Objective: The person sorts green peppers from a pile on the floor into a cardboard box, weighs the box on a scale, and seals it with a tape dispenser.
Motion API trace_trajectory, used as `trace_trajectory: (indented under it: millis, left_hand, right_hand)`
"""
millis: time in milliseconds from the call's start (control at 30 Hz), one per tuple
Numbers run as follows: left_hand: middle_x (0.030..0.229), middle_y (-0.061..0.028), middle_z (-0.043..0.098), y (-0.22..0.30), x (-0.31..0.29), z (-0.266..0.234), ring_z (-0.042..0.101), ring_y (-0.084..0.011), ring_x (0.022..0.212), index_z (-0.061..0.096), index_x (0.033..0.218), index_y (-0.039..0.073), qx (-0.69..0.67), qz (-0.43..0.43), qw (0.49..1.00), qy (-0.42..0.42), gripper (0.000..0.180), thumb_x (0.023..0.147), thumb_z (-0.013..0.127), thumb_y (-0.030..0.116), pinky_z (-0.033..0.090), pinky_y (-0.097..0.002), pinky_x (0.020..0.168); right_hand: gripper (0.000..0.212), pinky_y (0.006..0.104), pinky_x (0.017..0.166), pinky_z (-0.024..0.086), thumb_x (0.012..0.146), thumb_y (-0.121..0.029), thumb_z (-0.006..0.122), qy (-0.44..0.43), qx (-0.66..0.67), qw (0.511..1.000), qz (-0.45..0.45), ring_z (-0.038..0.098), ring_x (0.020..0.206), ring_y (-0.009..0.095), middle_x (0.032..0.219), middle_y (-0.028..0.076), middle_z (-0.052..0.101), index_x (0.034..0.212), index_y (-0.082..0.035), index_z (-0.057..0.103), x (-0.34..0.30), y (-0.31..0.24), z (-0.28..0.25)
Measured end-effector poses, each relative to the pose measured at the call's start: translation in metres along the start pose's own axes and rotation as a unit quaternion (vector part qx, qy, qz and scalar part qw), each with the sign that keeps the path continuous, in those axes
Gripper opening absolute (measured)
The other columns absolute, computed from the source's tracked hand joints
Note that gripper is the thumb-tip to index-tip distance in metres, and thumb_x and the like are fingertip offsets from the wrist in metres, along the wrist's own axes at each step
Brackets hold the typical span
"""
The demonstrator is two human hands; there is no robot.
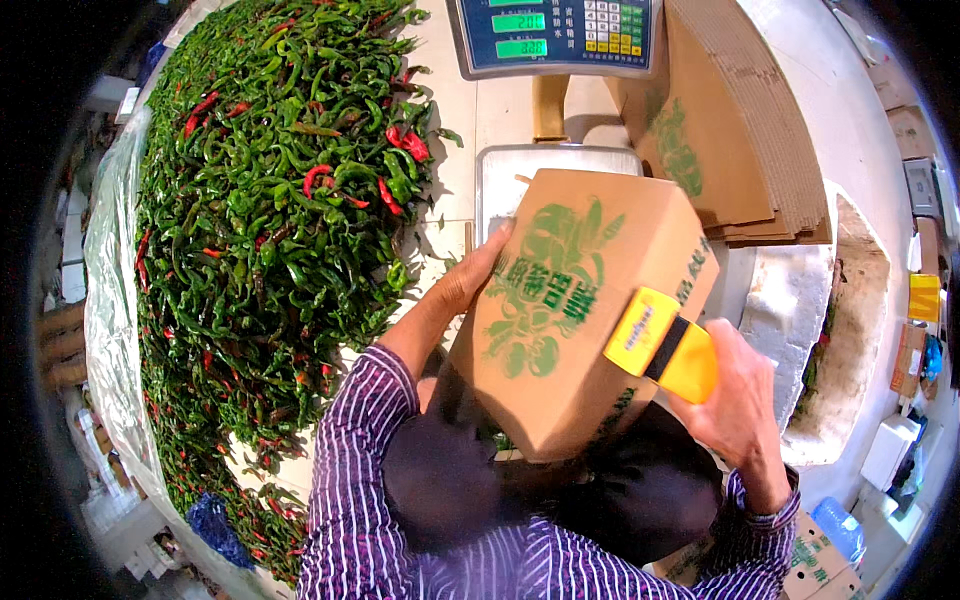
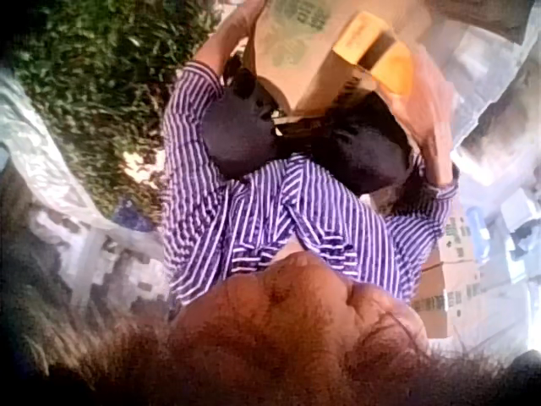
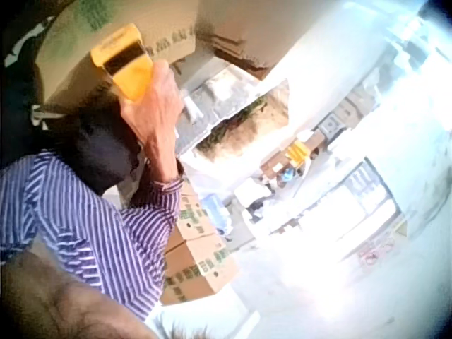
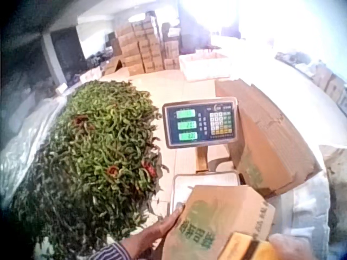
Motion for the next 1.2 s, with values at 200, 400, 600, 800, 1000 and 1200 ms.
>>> trace_trajectory:
  millis: [200,400,600,800,1000,1200]
  left_hand:
    - [0.130,-0.0125,0.058,0.062,-0.031,0.020,0.051,-0.0183,0.119,0.054,0.132,-0.001,0.183,0.197,0.958,0.099,0.068,0.101,0.037,0.056,0.036,-0.0328,0.106]
    - [0.102,-0.0259,0.066,0.102,-0.052,0.043,0.066,-0.0418,0.092,0.055,0.118,0.003,0.417,0.320,0.826,0.205,0.059,0.098,0.041,0.058,0.051,-0.0484,0.080]
    - [0.086,-0.0234,0.069,0.108,-0.055,0.026,0.067,-0.0445,0.080,0.062,0.117,0.011,0.641,0.269,0.663,0.277,0.053,0.102,0.031,0.052,0.053,-0.0543,0.073]
    - [0.090,-0.0233,0.069,0.111,-0.051,0.014,0.066,-0.0447,0.086,0.063,0.116,0.013,0.662,0.167,0.651,0.331,0.055,0.102,0.029,0.055,0.052,-0.0559,0.075]
    - [0.086,-0.0233,0.069,0.110,-0.047,0.004,0.067,-0.0447,0.083,0.065,0.107,0.007,0.652,0.193,0.652,0.336,0.057,0.102,0.030,0.052,0.052,-0.0559,0.075]
    - [0.086,-0.0245,0.069,0.111,-0.052,-0.003,0.065,-0.0460,0.086,0.066,0.109,0.009,0.644,0.177,0.657,0.351,0.060,0.101,0.030,0.057,0.051,-0.0563,0.078]
  right_hand:
    - [0.045,0.0475,0.064,0.052,0.071,-0.025,0.078,0.054,0.006,0.997,-0.057,0.065,0.076,0.040,0.084,0.020,0.063,0.098,-0.002,0.050,0.035,-0.040,0.004]
    - [0.048,0.0482,0.068,0.055,0.074,-0.028,0.077,0.018,-0.037,0.996,-0.079,0.068,0.078,0.040,0.085,0.022,0.067,0.106,-0.001,0.054,0.058,-0.068,0.002]
    - [0.044,0.0491,0.067,0.055,0.077,-0.025,0.075,0.037,-0.037,0.993,-0.104,0.068,0.077,0.041,0.088,0.022,0.067,0.108,-0.001,0.054,0.056,-0.065,0.005]
    - [0.053,0.0503,0.067,0.053,0.077,-0.033,0.078,0.046,-0.012,0.996,-0.076,0.065,0.080,0.041,0.089,0.019,0.064,0.110,-0.004,0.049,0.015,-0.007,0.017]
    - [0.053,0.0494,0.068,0.053,0.076,-0.037,0.079,0.024,0.016,1.000,-0.007,0.065,0.083,0.041,0.090,0.019,0.064,0.104,-0.006,0.046,-0.018,0.061,0.057]
    - [0.056,0.0465,0.072,0.053,0.075,-0.032,0.081,0.070,0.087,0.992,-0.051,0.064,0.085,0.040,0.091,0.017,0.062,0.111,-0.003,0.049,-0.037,0.101,0.099]
Point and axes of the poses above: each hand's wrist, its own x-axis towards the middle knuckle, its own z-axis out of the palm, y = z × x, the point moved 4 cm from there along x, towards the middle knuckle
